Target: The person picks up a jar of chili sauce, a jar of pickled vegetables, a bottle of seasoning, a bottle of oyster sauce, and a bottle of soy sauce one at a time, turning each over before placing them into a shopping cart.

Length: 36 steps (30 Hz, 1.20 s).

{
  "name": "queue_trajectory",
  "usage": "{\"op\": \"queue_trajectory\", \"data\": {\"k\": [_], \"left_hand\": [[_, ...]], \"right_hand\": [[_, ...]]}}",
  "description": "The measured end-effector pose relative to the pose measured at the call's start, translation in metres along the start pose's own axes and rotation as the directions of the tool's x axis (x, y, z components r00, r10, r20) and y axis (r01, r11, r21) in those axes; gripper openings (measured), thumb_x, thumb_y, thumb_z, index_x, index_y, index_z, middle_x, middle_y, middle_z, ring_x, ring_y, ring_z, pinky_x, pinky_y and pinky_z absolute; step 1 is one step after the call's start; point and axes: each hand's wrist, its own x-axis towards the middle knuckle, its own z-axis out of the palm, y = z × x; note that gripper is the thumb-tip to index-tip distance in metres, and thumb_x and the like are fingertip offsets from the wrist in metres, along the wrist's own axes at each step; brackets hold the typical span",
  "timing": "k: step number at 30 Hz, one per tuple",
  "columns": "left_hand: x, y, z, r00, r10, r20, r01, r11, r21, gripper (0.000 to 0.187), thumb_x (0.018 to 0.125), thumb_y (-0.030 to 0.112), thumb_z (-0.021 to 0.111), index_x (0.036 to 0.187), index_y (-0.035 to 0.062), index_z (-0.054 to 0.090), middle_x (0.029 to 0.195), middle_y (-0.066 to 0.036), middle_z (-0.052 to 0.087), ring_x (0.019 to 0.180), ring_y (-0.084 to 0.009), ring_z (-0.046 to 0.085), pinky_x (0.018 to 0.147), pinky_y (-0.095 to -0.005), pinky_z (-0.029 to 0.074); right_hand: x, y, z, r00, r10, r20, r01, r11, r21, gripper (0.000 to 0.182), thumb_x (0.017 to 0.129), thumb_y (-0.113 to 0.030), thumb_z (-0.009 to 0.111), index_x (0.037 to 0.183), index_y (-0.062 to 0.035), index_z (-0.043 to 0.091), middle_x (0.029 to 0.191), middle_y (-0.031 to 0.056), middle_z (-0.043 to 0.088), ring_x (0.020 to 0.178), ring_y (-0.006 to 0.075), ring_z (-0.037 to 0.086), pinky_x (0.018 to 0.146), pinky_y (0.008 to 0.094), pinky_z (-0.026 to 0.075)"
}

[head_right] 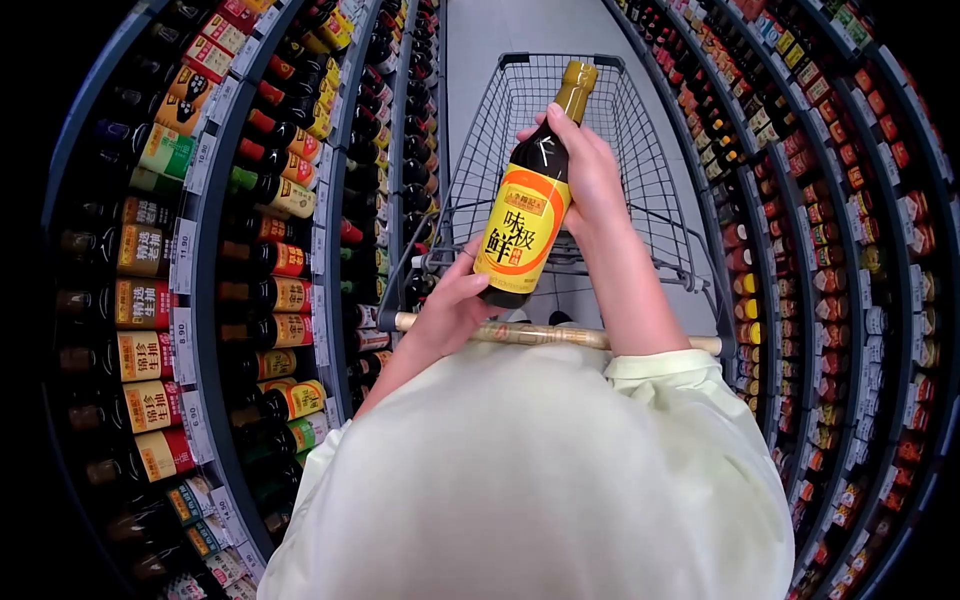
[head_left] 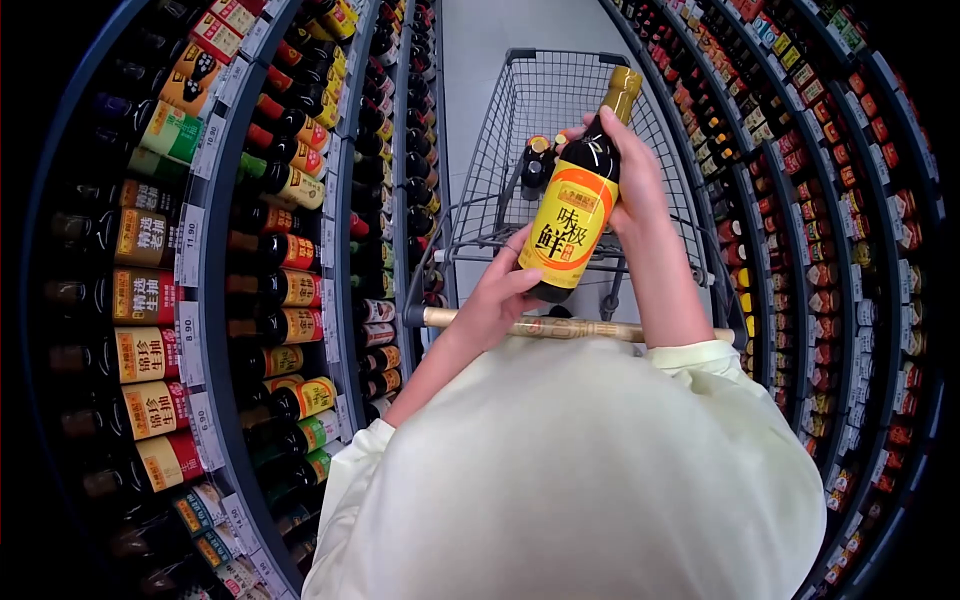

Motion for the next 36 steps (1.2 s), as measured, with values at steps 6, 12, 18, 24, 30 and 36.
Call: {"op": "queue_trajectory", "data": {"k": [6, 12, 18, 24, 30, 36], "left_hand": [[-0.008, -0.002, -0.003, 0.981, 0.078, 0.177, -0.024, 0.957, -0.29, 0.073, 0.087, 0.019, 0.056, 0.148, 0.0124, 0.017, 0.138, -0.018, 0.043, 0.122, -0.0392, 0.052, 0.098, -0.0572, 0.047], [-0.017, 0.001, 0.014, 0.946, 0.324, -0.014, -0.324, 0.943, -0.07, 0.076, 0.08, 0.012, 0.067, 0.145, 0.005, 0.028, 0.137, -0.014, 0.045, 0.123, -0.0271, 0.051, 0.102, -0.0443, 0.044], [-0.033, 0.023, 0.02, 0.583, 0.803, 0.125, -0.303, 0.072, 0.95, 0.079, 0.062, 0.004, 0.081, 0.134, 0.0044, 0.049, 0.123, -0.011, 0.053, 0.116, -0.025, 0.052, 0.095, -0.0345, 0.046], [-0.039, 0.016, 0.037, 0.36, 0.755, 0.548, -0.11, -0.549, 0.828, 0.049, 0.068, 0.016, 0.075, 0.113, 0.032, 0.066, 0.121, 0.001, 0.06, 0.099, -0.0207, 0.055, 0.075, -0.0268, 0.051], [-0.038, 0.012, 0.043, 0.278, 0.735, 0.619, -0.026, -0.638, 0.769, 0.038, 0.077, 0.02, 0.072, 0.112, 0.0347, 0.066, 0.118, 0.004, 0.062, 0.101, -0.0178, 0.054, 0.07, -0.0212, 0.049], [-0.042, 0.024, 0.037, 0.352, 0.824, 0.444, -0.278, -0.361, 0.89, 0.052, 0.064, 0.015, 0.083, 0.112, 0.0218, 0.066, 0.123, -0.007, 0.06, 0.099, -0.0243, 0.056, 0.077, -0.0307, 0.049]], "right_hand": [[0.002, 0.002, 0.002, 0.999, 0.039, 0.005, -0.039, 0.996, 0.076, 0.03, 0.094, -0.029, 0.059, 0.104, -0.001, 0.053, 0.088, 0.0148, 0.066, 0.075, 0.0225, 0.066, 0.064, 0.0362, 0.057], [-0.006, -0.012, 0.01, 0.994, 0.031, 0.105, -0.032, 1.0, 0.001, 0.038, 0.096, -0.032, 0.056, 0.113, 0.002, 0.053, 0.091, 0.0139, 0.066, 0.082, 0.02, 0.066, 0.073, 0.0318, 0.056], [-0.002, -0.015, -0.01, 0.993, 0.104, 0.052, -0.099, 0.991, -0.088, 0.048, 0.1, -0.037, 0.046, 0.126, 0.0029, 0.052, 0.104, 0.0118, 0.065, 0.092, 0.019, 0.066, 0.082, 0.031, 0.055], [0.009, 0.019, -0.035, 0.893, 0.009, 0.449, -0.198, 0.905, 0.377, 0.051, 0.104, -0.038, 0.029, 0.135, 0.0, 0.042, 0.121, 0.0164, 0.057, 0.125, 0.0342, 0.048, 0.106, 0.0573, 0.038], [0.006, 0.018, -0.035, 0.86, -0.074, 0.504, -0.19, 0.872, 0.452, 0.053, 0.103, -0.041, 0.03, 0.137, -0.0023, 0.04, 0.123, 0.0152, 0.057, 0.126, 0.0325, 0.048, 0.11, 0.0585, 0.032], [0.003, 0.01, -0.037, 0.897, -0.096, 0.431, -0.095, 0.911, 0.402, 0.049, 0.103, -0.039, 0.031, 0.135, -0.0033, 0.041, 0.124, 0.0192, 0.055, 0.126, 0.0363, 0.048, 0.103, 0.0522, 0.042]]}}
